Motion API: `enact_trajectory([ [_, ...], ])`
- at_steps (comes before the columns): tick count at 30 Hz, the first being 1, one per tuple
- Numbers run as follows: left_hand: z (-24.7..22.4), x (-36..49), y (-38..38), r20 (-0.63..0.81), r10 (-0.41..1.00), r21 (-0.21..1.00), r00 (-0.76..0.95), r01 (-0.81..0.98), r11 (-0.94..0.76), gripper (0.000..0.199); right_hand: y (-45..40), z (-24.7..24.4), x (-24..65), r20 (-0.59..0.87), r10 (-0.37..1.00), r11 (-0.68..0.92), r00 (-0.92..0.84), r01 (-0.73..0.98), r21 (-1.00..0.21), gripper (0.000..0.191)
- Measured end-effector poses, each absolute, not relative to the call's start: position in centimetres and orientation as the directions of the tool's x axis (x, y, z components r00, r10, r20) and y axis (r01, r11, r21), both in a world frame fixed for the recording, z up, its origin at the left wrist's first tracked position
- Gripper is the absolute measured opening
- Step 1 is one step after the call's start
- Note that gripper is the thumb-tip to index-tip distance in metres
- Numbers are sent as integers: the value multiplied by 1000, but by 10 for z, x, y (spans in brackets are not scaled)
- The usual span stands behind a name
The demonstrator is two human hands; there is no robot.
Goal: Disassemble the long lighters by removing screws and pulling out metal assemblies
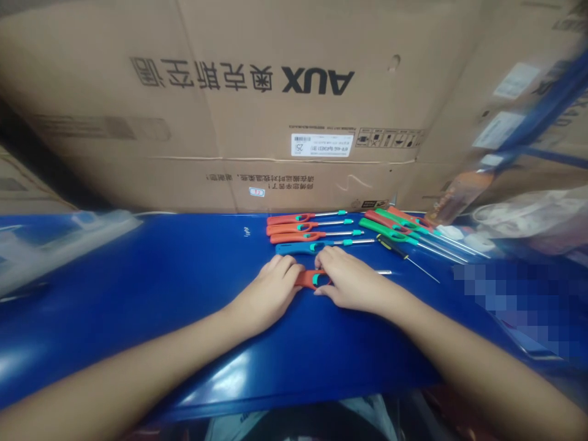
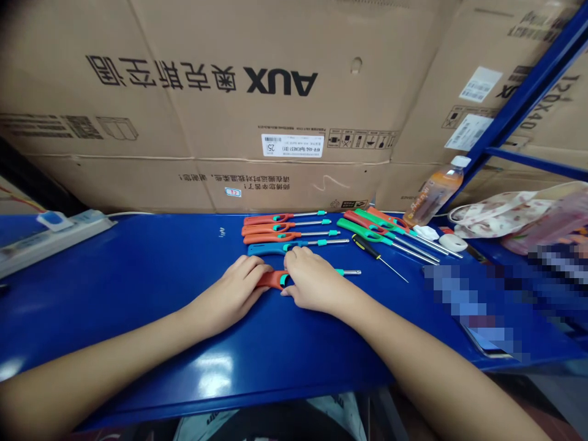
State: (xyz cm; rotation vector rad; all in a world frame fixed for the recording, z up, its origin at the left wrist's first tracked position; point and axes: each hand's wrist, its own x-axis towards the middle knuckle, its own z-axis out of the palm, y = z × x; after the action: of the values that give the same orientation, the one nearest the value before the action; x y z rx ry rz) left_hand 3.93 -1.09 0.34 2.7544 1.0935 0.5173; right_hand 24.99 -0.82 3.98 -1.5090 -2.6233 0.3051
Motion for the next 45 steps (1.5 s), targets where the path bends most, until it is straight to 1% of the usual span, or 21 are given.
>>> enact_trajectory([
  [3,3,41,-15,287,677,229,678,638,-735,15,-12,43,249,-20,865,489,-501,852,-189,39],
  [7,1,43,-20,312,674,203,670,646,-736,19,-13,44,250,-27,861,492,-507,846,-207,39],
  [12,2,43,-22,303,685,214,663,653,-727,19,-13,42,252,-43,844,518,-535,834,-190,27],
  [15,4,44,-22,300,692,244,657,649,-721,19,-10,42,255,-77,843,495,-533,824,-276,30],
  [17,4,44,-21,299,693,247,656,648,-720,19,-8,42,258,-103,837,473,-537,806,-354,31],
  [19,5,44,-20,300,691,241,658,649,-722,17,-7,41,259,-108,827,473,-551,787,-397,31],
  [20,6,43,-19,300,690,239,659,648,-723,16,-6,41,259,-97,823,485,-560,779,-397,31],
  [23,7,39,-15,303,677,263,671,623,-736,15,-7,38,257,-39,810,539,-585,769,-344,30],
  [26,6,34,-6,311,652,334,691,563,-756,18,-7,36,255,5,799,571,-601,756,-320,31],
  [28,4,30,0,317,644,396,696,520,-757,19,-6,35,255,13,782,594,-623,739,-317,31],
  [30,1,29,4,325,642,433,695,494,-754,20,-6,35,256,13,765,615,-644,724,-313,30],
  [35,-2,28,7,329,647,393,688,523,-756,23,-5,34,258,40,744,643,-667,698,-315,27],
  [38,-3,28,8,327,662,393,675,540,-744,26,-2,35,263,69,748,637,-660,684,-356,29],
  [42,-4,28,11,335,690,436,641,544,-717,30,11,37,277,95,779,591,-620,676,-439,46],
  [43,-3,28,12,337,698,447,632,545,-709,30,15,36,281,88,786,576,-612,673,-463,46],
  [45,-2,28,12,339,711,474,616,541,-695,31,24,34,289,74,788,554,-611,653,-517,33],
])
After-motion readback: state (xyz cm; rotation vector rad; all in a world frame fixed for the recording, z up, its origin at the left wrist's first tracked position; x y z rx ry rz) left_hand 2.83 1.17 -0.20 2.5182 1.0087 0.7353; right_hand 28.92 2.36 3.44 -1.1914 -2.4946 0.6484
